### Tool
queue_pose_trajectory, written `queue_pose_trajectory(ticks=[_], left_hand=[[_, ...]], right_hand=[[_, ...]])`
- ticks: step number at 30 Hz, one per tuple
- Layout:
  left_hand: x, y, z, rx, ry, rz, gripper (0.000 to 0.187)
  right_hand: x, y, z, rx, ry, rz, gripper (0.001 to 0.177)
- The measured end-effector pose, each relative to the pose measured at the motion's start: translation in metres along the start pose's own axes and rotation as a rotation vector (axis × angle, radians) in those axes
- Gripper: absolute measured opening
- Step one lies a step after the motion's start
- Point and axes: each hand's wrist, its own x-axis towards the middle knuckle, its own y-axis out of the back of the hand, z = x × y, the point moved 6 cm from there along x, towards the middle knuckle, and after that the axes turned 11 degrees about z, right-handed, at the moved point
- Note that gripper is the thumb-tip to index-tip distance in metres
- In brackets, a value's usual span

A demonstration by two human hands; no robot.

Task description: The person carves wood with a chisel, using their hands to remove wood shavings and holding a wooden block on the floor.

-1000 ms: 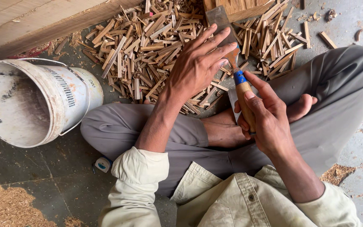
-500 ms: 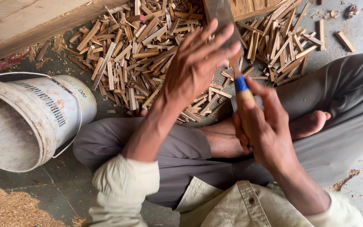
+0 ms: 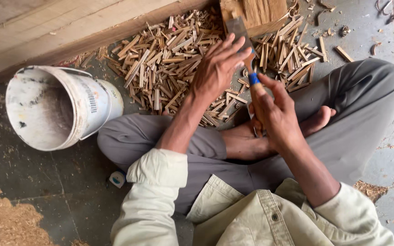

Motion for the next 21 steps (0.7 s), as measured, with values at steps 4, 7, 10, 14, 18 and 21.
queue_pose_trajectory(ticks=[4,7,10,14,18,21], left_hand=[[-0.019,0.000,0.006,-0.020,-0.009,-0.005,0.034],[0.016,-0.001,-0.029,-0.117,0.041,0.065,0.035],[0.048,-0.010,-0.065,-0.272,0.017,-0.038,0.028],[0.040,-0.009,-0.048,-0.075,-0.045,-0.033,0.028],[0.025,0.018,-0.036,-0.175,0.113,0.318,0.027],[0.030,0.010,-0.056,-0.347,0.455,0.463,0.021]], right_hand=[[-0.012,0.002,0.000,-0.004,-0.042,-0.004,0.052],[0.022,-0.016,-0.019,-0.008,0.018,-0.041,0.050],[0.057,-0.026,-0.018,-0.041,-0.022,0.048,0.045],[0.053,-0.025,-0.008,0.111,-0.004,-0.010,0.047],[0.023,0.003,-0.009,0.300,-0.020,-0.039,0.052],[0.010,0.040,-0.018,0.422,0.071,0.076,0.051]])
